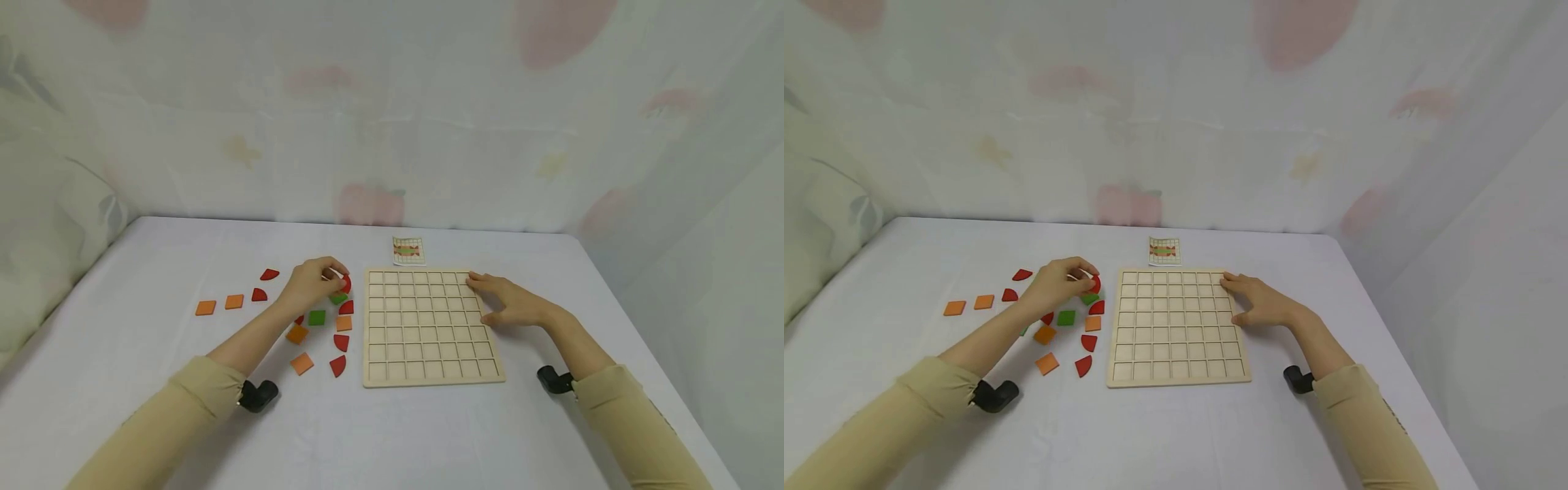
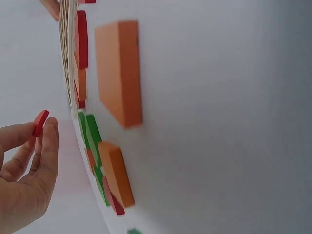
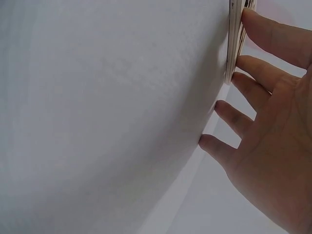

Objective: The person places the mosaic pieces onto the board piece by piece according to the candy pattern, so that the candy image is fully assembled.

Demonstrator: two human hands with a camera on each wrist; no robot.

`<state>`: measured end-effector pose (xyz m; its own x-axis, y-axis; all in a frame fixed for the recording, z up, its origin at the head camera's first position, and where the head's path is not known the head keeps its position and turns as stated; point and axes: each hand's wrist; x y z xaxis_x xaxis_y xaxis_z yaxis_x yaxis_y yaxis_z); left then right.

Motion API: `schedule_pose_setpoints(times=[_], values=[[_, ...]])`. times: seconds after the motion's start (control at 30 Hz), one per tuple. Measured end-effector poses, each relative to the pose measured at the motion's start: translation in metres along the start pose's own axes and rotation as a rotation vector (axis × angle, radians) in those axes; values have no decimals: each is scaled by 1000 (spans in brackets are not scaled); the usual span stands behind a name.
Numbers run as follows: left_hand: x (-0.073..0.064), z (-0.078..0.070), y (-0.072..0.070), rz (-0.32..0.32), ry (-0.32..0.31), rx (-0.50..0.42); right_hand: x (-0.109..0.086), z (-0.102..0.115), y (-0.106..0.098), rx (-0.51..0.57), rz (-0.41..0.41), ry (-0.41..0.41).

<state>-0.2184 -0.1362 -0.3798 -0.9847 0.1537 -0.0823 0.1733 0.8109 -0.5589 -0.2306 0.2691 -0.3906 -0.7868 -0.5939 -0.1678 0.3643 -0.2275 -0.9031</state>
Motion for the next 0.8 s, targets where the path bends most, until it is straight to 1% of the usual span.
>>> schedule_pose_setpoints(times=[0.17,0.33,0.43,0.6,0.8], values=[[1,-5,12,28,10,-59,0,1,0,8,0,2],[0,-13,25,42,28,-78,0,0,0,5,3,11],[1,-17,32,53,40,-58,0,-1,0,9,4,15],[5,-22,43,52,69,-6,-1,-3,0,4,1,8],[5,-21,49,52,80,30,0,-4,-1,15,0,1]])
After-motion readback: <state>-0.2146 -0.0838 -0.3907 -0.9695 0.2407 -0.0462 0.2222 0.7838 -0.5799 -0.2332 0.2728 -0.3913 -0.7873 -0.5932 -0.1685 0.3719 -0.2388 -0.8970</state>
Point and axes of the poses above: each hand's wrist, its own x-axis towards the middle knuckle, its own y-axis out of the palm, z = x × y, and after that the axes turned 8 degrees about -x, right-handed
